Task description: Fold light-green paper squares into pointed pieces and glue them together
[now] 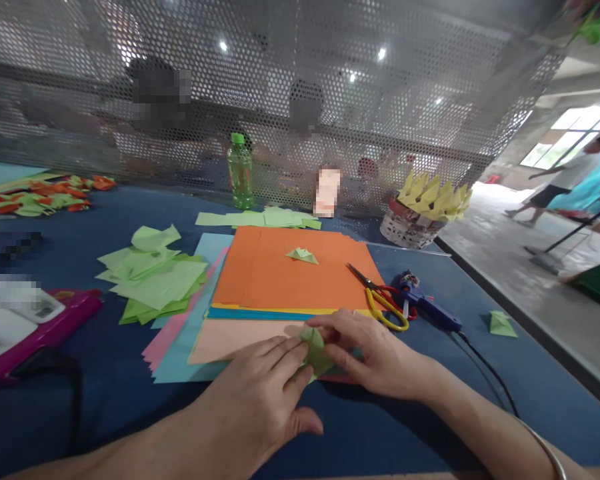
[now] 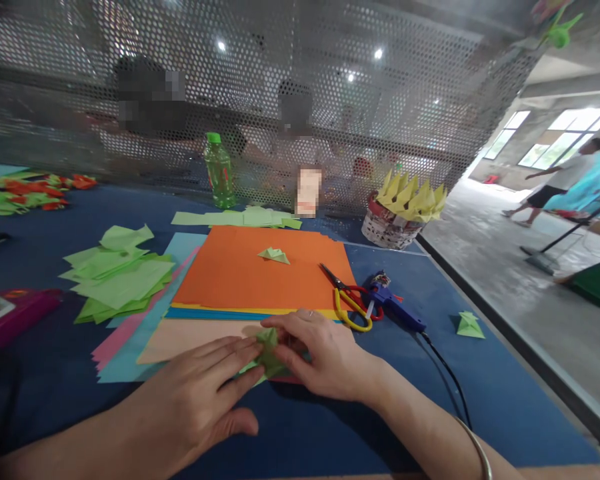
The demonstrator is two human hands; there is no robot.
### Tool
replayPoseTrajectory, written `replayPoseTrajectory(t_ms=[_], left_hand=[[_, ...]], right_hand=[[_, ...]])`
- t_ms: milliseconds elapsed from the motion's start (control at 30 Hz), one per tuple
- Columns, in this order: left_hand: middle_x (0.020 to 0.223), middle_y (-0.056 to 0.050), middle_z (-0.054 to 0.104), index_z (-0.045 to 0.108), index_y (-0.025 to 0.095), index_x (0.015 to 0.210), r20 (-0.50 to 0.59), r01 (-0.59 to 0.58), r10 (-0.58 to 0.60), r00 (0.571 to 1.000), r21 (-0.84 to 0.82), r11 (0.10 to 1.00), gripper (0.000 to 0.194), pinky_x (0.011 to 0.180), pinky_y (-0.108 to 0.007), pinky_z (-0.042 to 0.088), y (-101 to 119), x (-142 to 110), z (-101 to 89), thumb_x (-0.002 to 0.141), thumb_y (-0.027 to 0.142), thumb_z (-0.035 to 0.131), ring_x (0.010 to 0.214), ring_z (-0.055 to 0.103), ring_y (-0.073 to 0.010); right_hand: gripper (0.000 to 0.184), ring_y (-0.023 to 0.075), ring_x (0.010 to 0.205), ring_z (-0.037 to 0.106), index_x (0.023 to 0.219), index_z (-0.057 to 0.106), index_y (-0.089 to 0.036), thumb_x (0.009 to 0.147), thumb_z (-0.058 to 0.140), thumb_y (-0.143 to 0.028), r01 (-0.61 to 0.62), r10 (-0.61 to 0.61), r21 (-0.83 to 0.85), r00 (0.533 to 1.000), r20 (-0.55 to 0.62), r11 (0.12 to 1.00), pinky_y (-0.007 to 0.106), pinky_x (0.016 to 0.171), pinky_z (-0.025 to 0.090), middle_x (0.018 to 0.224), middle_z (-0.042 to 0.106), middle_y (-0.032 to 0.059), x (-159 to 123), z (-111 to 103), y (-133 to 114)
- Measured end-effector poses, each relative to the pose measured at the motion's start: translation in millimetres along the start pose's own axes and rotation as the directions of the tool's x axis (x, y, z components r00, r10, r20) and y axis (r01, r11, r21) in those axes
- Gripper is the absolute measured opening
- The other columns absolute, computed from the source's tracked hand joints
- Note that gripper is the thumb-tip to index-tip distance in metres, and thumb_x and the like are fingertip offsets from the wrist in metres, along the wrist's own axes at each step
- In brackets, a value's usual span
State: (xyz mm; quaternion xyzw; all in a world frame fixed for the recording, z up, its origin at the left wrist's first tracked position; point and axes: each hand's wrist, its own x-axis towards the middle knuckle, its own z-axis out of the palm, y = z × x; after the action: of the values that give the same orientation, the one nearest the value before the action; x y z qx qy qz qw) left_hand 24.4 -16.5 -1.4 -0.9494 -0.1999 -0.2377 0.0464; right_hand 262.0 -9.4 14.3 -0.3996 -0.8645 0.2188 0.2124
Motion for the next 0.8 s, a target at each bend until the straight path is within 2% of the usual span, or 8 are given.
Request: replayPoseTrajectory(t_ms=[100, 200, 300, 433, 500, 667, 733, 800], left_hand=[[0.110, -0.015, 0.072, 0.070, 0.011, 0.108, -0.013, 0.011, -0.011, 1.000, 0.002, 1.000, 0.045, 0.096, -0.044, 0.052, 1.7, -0.7, 1.5, 0.096, 0.052, 0.056, 0.108, 0.066, -0.0305], [0.108, -0.016, 0.073, 0.070, 0.010, 0.109, 0.022, 0.015, -0.015, 1.000, -0.004, 1.000, 0.046, 0.091, -0.045, 0.055, 3.1, -0.3, 0.7, 0.094, 0.052, 0.059, 0.105, 0.067, -0.0318], [0.109, -0.016, 0.073, 0.070, 0.010, 0.110, 0.034, 0.014, -0.014, 0.999, 0.002, 1.000, 0.047, 0.088, -0.045, 0.057, 3.4, 0.4, -0.7, 0.095, 0.052, 0.057, 0.102, 0.069, -0.0321], [0.112, -0.016, 0.073, 0.070, 0.010, 0.111, 0.039, 0.009, -0.009, 0.999, 0.020, 1.000, 0.045, 0.089, -0.043, 0.056, 2.1, 1.1, -1.6, 0.098, 0.050, 0.054, 0.103, 0.069, -0.0307], [0.112, -0.015, 0.073, 0.071, 0.012, 0.111, 0.048, 0.014, -0.015, 0.999, 0.011, 1.000, 0.043, 0.090, -0.042, 0.056, 1.2, 1.4, -1.8, 0.098, 0.050, 0.055, 0.103, 0.069, -0.0301], [0.105, -0.014, 0.074, 0.071, 0.012, 0.109, 0.061, 0.019, -0.018, 0.998, -0.015, 1.000, 0.043, 0.086, -0.043, 0.057, -0.3, 2.0, -1.7, 0.096, 0.051, 0.057, 0.098, 0.069, -0.0305], [0.106, -0.015, 0.074, 0.071, 0.012, 0.109, 0.063, 0.017, -0.016, 0.998, -0.013, 1.000, 0.043, 0.086, -0.043, 0.057, -0.4, 2.2, -1.7, 0.096, 0.050, 0.058, 0.099, 0.069, -0.0307], [0.109, -0.015, 0.073, 0.071, 0.012, 0.110, 0.067, 0.019, -0.019, 0.998, -0.011, 1.000, 0.043, 0.088, -0.044, 0.056, -0.3, 2.3, -1.9, 0.097, 0.050, 0.056, 0.102, 0.069, -0.0309]], right_hand=[[0.044, 0.0197, 0.102, 0.059, 0.133, 0.057, -0.021, 0.094, 0.044, -0.005, 0.088, -0.087, 0.024, 0.995, -0.042, 0.996, 0.032, 0.088, 0.050, 0.109, 0.063, 0.0089, 4.2, -3.1, 5.7], [0.050, 0.0202, 0.104, 0.057, 0.129, 0.060, -0.023, 0.090, 0.042, 0.001, 0.113, -0.113, 0.010, 0.993, -0.018, 0.994, 0.034, 0.089, 0.050, 0.112, 0.060, 0.0089, 7.6, -1.6, 8.8], [0.037, 0.0202, 0.103, 0.058, 0.117, 0.065, -0.023, 0.092, 0.047, -0.003, 0.105, -0.105, -0.011, 0.994, -0.010, 0.994, 0.034, 0.089, 0.051, 0.111, 0.061, 0.0076, 9.7, 2.5, 9.2], [0.016, 0.0212, 0.103, 0.059, 0.099, 0.068, -0.019, 0.092, 0.058, -0.009, 0.109, -0.110, -0.008, 0.992, -0.067, 0.994, 0.033, 0.088, 0.052, 0.103, 0.063, 0.0070, 10.9, 6.5, 10.9], [0.022, 0.0213, 0.104, 0.058, 0.105, 0.068, -0.020, 0.092, 0.056, -0.007, 0.121, -0.121, -0.013, 0.990, -0.072, 0.993, 0.034, 0.088, 0.052, 0.105, 0.063, 0.0072, 10.6, 6.7, 11.8], [0.055, 0.0201, 0.108, 0.057, 0.133, 0.058, -0.027, 0.089, 0.045, 0.003, 0.147, -0.148, -0.020, 0.989, -0.012, 0.989, 0.036, 0.092, 0.051, 0.119, 0.061, 0.0073, 9.5, 3.9, 10.2], [0.054, 0.0200, 0.109, 0.057, 0.129, 0.060, -0.025, 0.086, 0.045, 0.005, 0.172, -0.172, -0.011, 0.985, -0.006, 0.985, 0.036, 0.094, 0.050, 0.119, 0.061, 0.0073, 9.8, 3.2, 9.7], [0.045, 0.0205, 0.109, 0.057, 0.117, 0.065, -0.021, 0.085, 0.047, 0.005, 0.175, -0.175, -0.010, 0.984, -0.027, 0.985, 0.036, 0.095, 0.050, 0.116, 0.062, 0.0075, 10.6, 3.5, 10.1]])
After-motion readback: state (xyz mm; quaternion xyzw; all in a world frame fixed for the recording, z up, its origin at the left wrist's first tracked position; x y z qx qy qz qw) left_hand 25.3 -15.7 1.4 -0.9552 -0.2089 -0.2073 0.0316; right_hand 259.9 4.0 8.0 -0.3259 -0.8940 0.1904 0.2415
